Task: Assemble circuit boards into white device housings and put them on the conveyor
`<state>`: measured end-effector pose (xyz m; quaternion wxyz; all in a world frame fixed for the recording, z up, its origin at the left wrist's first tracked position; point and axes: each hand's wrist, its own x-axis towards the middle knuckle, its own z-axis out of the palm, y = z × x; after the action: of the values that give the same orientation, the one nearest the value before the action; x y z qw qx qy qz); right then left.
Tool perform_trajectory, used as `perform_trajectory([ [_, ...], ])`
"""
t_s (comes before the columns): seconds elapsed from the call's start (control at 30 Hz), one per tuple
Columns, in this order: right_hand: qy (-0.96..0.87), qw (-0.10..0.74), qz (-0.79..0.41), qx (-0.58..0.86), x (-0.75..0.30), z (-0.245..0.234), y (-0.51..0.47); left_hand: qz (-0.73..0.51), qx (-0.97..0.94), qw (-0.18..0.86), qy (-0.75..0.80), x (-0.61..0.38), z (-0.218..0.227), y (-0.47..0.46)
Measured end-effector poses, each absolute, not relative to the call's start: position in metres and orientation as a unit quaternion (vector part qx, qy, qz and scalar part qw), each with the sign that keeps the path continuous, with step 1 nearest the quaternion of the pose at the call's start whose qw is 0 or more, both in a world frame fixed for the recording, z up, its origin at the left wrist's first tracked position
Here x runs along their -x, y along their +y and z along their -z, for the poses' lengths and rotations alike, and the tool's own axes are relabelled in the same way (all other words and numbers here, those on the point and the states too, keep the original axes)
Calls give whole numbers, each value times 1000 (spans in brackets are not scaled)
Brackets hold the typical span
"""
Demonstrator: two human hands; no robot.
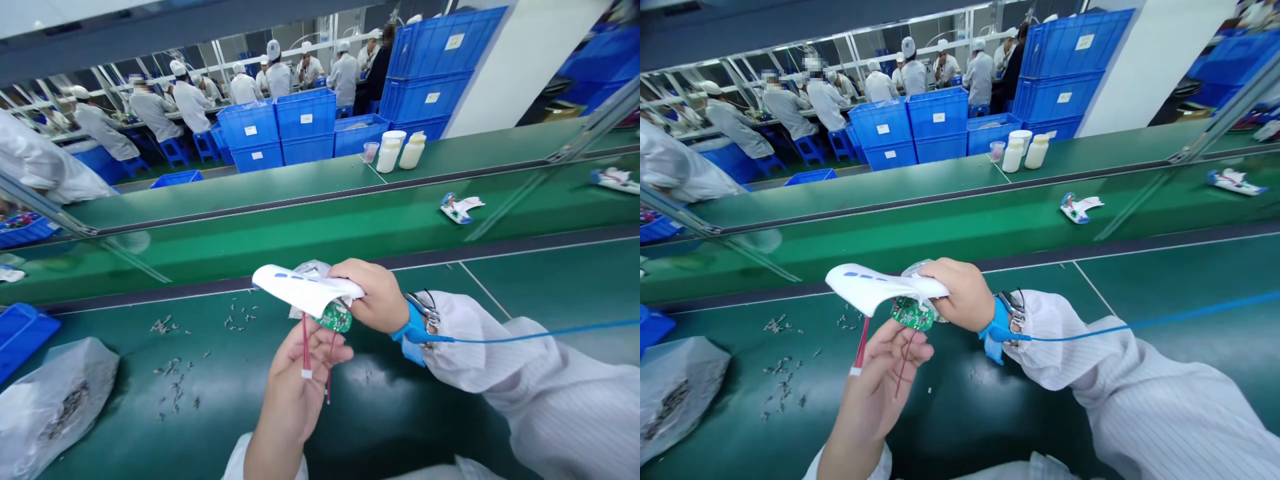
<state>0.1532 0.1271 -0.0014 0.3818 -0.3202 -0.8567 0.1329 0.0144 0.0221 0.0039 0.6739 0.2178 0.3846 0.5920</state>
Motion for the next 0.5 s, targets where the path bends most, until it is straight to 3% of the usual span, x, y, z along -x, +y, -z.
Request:
perform_trajectory([
  [0.13,-821,443,-139,333,-157,0,116,-612,-209,687,331,-16,-2,19],
  [0.33,-785,434,-235,374,-156,-8,97,-618,-216,679,333,-24,1,26],
  [0.4,-773,410,-281,395,-155,-11,92,-639,-245,641,349,-30,4,28],
  [0.5,-760,357,-351,414,-154,-17,85,-642,-361,503,453,-35,9,31],
])
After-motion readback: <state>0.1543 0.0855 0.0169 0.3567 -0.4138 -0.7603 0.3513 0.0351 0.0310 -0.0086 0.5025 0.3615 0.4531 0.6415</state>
